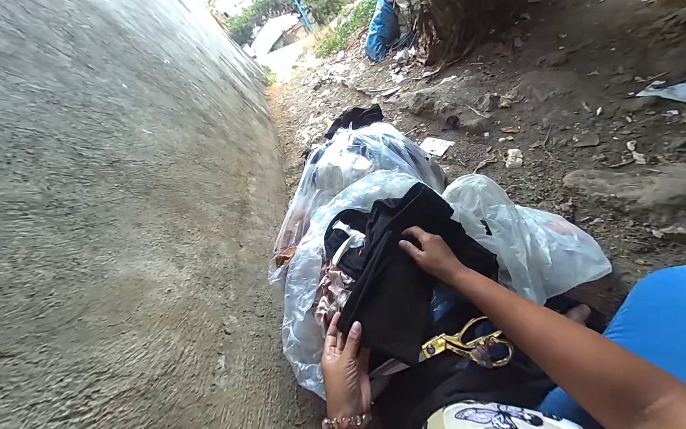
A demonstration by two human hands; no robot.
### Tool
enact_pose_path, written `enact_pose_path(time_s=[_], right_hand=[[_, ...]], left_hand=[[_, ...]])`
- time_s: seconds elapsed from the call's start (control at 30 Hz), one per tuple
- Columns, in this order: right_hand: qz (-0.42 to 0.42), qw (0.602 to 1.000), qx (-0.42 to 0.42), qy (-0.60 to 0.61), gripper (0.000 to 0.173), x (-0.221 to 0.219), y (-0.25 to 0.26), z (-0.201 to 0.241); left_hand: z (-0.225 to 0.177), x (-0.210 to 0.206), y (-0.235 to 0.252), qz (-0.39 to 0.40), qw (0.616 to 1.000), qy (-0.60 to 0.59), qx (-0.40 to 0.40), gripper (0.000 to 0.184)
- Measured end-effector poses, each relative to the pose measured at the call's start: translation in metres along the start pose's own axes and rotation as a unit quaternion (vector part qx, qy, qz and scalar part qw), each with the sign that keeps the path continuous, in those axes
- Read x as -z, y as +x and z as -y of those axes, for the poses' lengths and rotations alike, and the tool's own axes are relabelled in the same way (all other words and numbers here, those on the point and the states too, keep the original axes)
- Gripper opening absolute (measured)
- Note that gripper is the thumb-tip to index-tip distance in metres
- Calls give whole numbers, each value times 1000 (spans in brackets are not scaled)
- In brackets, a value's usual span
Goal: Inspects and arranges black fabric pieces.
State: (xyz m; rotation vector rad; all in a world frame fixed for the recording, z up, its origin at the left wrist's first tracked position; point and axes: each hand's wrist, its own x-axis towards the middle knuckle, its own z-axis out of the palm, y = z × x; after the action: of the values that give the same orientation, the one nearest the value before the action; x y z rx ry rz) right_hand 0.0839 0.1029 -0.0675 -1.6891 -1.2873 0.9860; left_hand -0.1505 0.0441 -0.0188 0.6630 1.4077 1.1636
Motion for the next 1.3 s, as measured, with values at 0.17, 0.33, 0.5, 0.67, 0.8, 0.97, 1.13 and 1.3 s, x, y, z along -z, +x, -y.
enact_pose_path(time_s=[0.17,0.33,0.5,0.67,0.8,0.97,1.13,1.3], right_hand=[[15,1000,8,-20,40,-5,-3,1],[12,999,-22,-47,47,-4,-1,8],[11,998,57,35,31,2,-1,24],[102,993,47,30,38,-18,-5,23],[24,994,101,-26,40,-32,-13,23],[-148,972,155,-97,44,-29,-28,8],[-140,883,-230,385,27,-16,-105,47],[11,678,-404,614,46,-10,-109,55]], left_hand=[[4,-12,-8,-27,995,-51,-84,66],[37,-5,-25,101,965,36,-241,72],[11,12,-30,104,973,35,-201,32],[-1,43,-23,90,989,33,-110,41],[5,53,-23,174,974,104,-100,81],[-6,54,-24,225,965,82,-109,88],[-32,37,-43,210,975,43,-59,85],[-41,41,-59,214,976,-33,-30,82]])
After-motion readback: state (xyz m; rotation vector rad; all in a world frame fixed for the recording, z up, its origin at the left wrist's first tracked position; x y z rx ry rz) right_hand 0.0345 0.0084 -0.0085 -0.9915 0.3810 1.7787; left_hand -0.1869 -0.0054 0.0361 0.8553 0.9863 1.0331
